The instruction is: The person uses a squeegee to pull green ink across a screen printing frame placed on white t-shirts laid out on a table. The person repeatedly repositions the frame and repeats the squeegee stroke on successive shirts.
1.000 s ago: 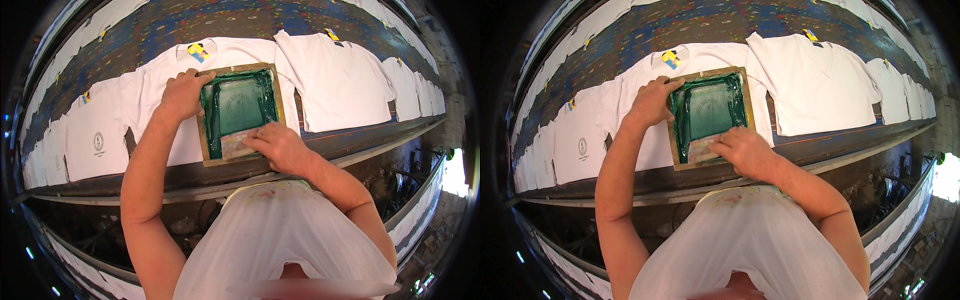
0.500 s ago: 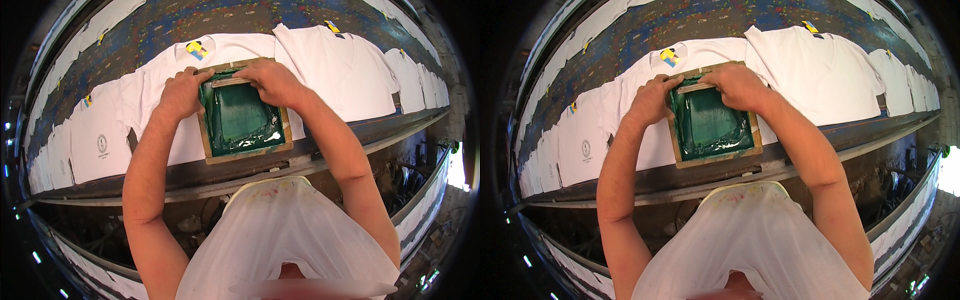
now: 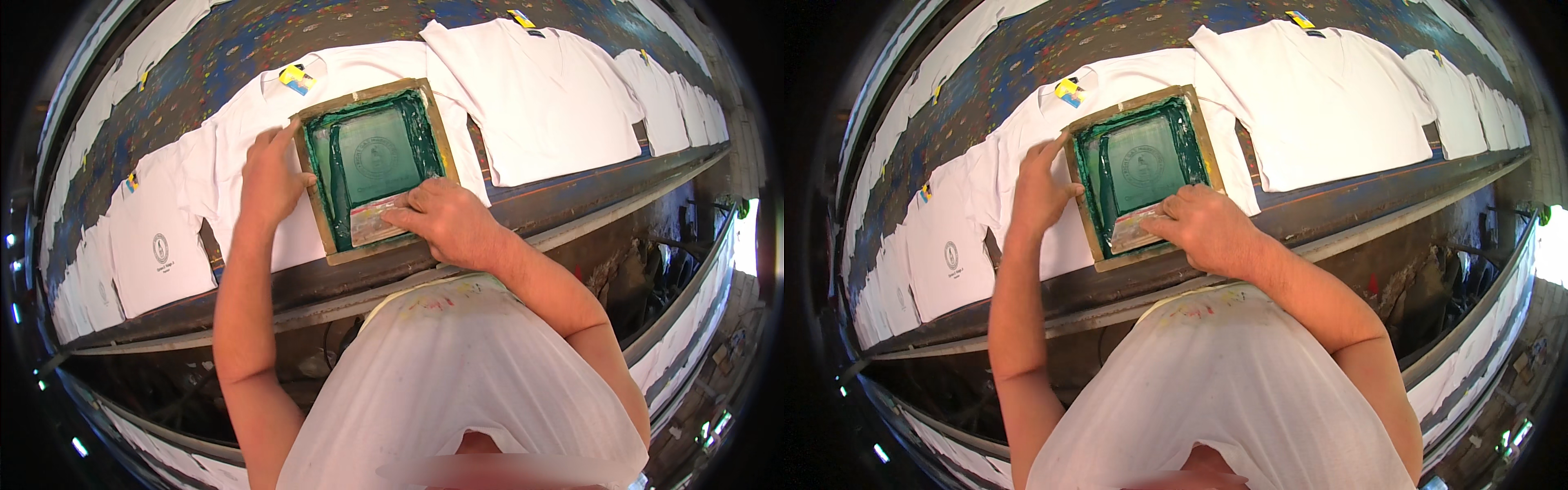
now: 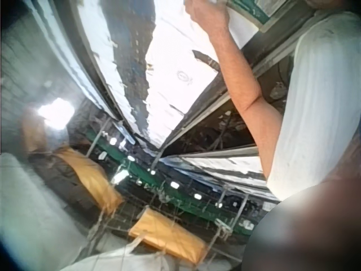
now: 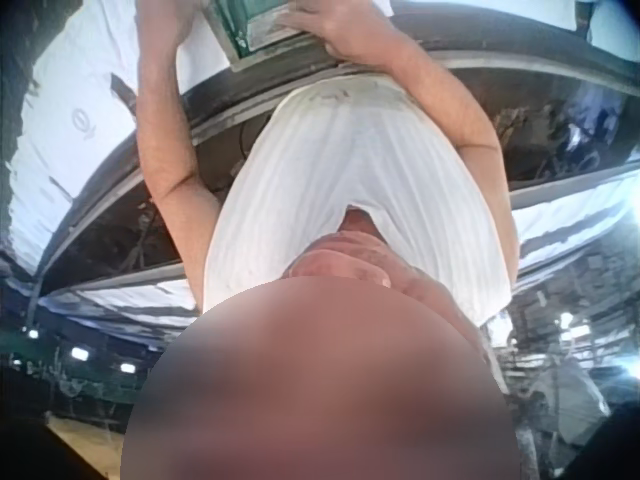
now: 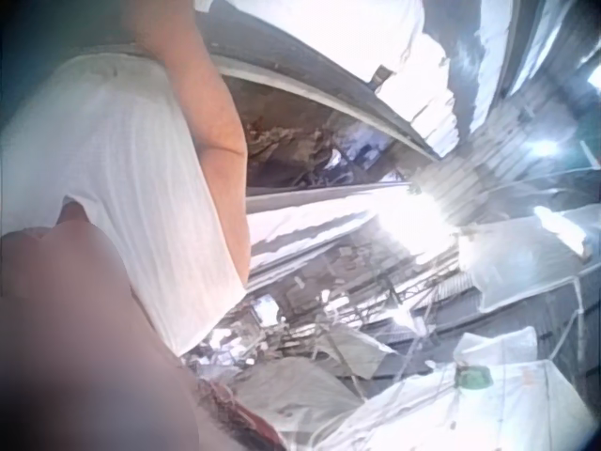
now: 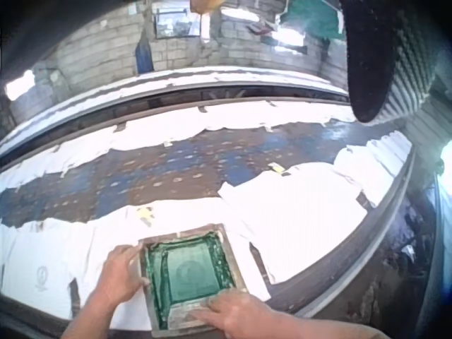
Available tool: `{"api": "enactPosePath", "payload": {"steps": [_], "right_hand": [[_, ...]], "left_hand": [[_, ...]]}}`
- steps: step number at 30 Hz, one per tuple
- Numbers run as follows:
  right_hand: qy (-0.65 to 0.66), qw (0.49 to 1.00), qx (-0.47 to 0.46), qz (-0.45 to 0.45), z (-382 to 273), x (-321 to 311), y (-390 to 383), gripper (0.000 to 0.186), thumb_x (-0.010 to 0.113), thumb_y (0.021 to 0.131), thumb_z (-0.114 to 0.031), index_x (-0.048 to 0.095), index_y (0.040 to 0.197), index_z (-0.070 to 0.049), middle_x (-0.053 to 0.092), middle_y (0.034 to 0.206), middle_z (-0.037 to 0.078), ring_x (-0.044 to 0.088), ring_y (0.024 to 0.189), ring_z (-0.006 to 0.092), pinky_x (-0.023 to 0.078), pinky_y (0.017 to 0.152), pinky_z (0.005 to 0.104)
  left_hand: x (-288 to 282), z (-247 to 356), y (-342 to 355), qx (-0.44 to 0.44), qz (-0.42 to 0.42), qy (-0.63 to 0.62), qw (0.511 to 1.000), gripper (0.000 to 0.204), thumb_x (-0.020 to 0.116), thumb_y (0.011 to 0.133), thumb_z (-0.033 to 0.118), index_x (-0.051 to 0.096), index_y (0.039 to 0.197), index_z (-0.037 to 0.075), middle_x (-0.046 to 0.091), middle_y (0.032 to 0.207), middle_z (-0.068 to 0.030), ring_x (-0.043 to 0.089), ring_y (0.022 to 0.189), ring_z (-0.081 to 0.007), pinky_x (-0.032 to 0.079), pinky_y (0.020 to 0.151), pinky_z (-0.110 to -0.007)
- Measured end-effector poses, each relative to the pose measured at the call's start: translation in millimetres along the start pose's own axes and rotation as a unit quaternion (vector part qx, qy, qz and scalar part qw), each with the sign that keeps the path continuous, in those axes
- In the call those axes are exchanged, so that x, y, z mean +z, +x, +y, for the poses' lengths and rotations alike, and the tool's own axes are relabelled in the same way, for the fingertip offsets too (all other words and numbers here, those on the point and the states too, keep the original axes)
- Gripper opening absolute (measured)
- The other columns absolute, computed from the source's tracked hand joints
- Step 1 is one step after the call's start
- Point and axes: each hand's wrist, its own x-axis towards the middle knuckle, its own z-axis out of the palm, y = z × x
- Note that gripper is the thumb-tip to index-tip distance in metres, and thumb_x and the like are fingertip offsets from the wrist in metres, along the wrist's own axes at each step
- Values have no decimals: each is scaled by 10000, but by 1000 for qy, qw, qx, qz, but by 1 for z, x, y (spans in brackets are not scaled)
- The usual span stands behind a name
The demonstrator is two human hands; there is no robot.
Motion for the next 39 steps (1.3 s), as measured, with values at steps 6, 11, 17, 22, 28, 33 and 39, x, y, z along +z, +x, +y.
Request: {"api": "enactPosePath", "payload": {"steps": [6, 11, 17, 22, 28, 33, 39], "right_hand": [[12, 1000, 16, 23, -13, 11, -19, 437, 766, 874, -46, 826, 1300, -119, 793, 1141, 116, 731, 1108, 295, 608, 969, 428], [58, 997, 31, -32, -16, 6, -28, 436, 842, 911, -153, 807, 1344, -108, 761, 1291, 126, 699, 1220, 326, 577, 1055, 475], [111, 965, 150, 186, 9, 9, -38, 510, 842, 993, -211, 713, 1454, -35, 721, 1427, 205, 645, 1353, 413, 508, 1185, 513], [325, 832, 364, 264, 41, 25, -50, 463, 692, 1130, -154, 653, 1550, 37, 712, 1488, 203, 698, 1305, 316, 510, 1185, 427], [387, 827, 305, 271, 37, 27, -63, 431, 603, 1167, -58, 646, 1586, 37, 709, 1483, 126, 665, 1317, 192, 484, 1183, 324], [408, 802, 236, 368, 12, -1, -69, 463, 602, 1175, -55, 619, 1631, 22, 674, 1503, 78, 604, 1387, 153, 437, 1221, 317], [444, 747, 242, 432, 3, -22, -86, 465, 613, 1178, -91, 619, 1626, 37, 700, 1513, 96, 622, 1389, 165, 444, 1225, 318]], "left_hand": [[56, 2, -59, -153, 70, -344, 924, 552, 810, 987, -57, 686, 1522, 0, 716, 1417, -161, 736, 1220, -237, 627, 1020, -368], [83, 14, -80, -59, 169, -275, 945, 595, 772, 933, -113, 694, 1508, 14, 639, 1514, -195, 682, 1332, -307, 601, 1083, -404], [86, 18, -87, 23, 205, -185, 961, 528, 675, 904, -129, 744, 1406, 21, 594, 1512, -251, 565, 1455, -410, 519, 1171, -486], [88, 21, -101, 97, 279, -209, 932, 455, 644, 912, -132, 764, 1323, 22, 558, 1517, -288, 538, 1468, -449, 475, 1201, -509], [73, 32, -106, 89, 276, -275, 917, 379, 675, 933, -136, 764, 1265, 21, 539, 1568, -283, 582, 1463, -420, 519, 1157, -486], [49, 61, -111, 72, 263, -382, 883, 340, 690, 966, -149, 762, 1256, 12, 534, 1611, -268, 619, 1463, -357, 597, 1073, -411], [32, 94, -106, 91, 245, -447, 855, 351, 715, 955, -135, 780, 1268, 12, 557, 1633, -259, 605, 1490, -346, 563, 1154, -418]]}}
